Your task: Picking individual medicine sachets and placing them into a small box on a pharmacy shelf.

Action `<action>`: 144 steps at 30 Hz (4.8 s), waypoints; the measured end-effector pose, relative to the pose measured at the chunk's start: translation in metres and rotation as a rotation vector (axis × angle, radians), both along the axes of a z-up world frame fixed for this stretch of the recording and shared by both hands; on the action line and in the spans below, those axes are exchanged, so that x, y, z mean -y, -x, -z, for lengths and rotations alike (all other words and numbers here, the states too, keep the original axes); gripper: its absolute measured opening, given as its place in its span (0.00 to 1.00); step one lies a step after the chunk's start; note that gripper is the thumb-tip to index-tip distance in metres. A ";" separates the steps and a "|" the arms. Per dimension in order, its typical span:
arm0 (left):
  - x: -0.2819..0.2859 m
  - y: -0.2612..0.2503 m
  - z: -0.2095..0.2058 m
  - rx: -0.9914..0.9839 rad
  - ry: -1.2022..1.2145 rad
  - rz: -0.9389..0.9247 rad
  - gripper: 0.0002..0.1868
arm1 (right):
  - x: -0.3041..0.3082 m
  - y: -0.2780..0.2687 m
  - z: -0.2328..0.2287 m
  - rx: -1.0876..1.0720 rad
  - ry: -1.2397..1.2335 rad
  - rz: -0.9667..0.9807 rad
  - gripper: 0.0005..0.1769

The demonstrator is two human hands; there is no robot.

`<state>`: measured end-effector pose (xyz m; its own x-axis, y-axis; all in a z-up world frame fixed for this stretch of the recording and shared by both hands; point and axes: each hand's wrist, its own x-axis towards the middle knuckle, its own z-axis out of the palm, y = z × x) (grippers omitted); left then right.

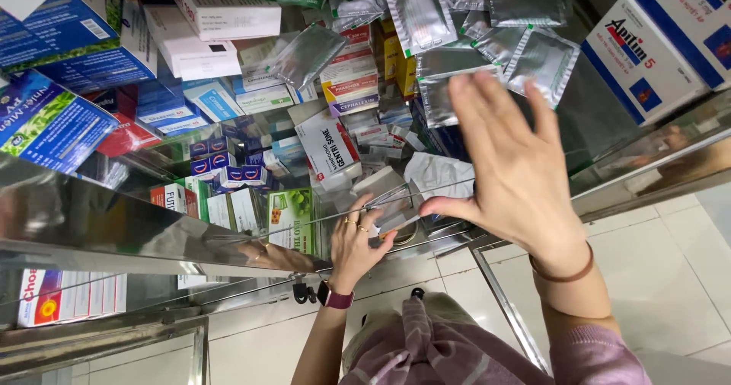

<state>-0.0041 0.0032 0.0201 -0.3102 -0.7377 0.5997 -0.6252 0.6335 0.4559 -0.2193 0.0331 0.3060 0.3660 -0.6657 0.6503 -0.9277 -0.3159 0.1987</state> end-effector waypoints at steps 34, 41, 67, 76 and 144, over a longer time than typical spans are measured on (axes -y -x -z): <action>0.002 -0.005 0.021 -0.082 -0.051 0.045 0.41 | 0.038 -0.003 0.194 0.557 -0.427 -0.448 0.11; -0.001 -0.006 0.023 -0.111 -0.023 0.034 0.41 | 0.055 -0.008 0.214 0.259 -0.514 -0.475 0.06; 0.003 -0.005 0.015 -0.091 -0.057 0.019 0.40 | 0.058 -0.005 0.215 0.139 -0.371 -0.412 0.13; 0.001 -0.009 0.009 -0.030 -0.027 0.090 0.19 | 0.056 -0.017 0.193 0.038 -0.522 -0.241 0.19; 0.000 -0.004 0.027 -0.054 -0.118 -0.007 0.52 | 0.073 -0.006 0.204 0.165 -0.766 -0.425 0.07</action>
<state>-0.0001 0.0028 -0.0073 -0.2740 -0.8063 0.5242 -0.6021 0.5689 0.5602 -0.2138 -0.0402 0.1015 0.6218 -0.7689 0.1489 -0.7003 -0.6310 -0.3339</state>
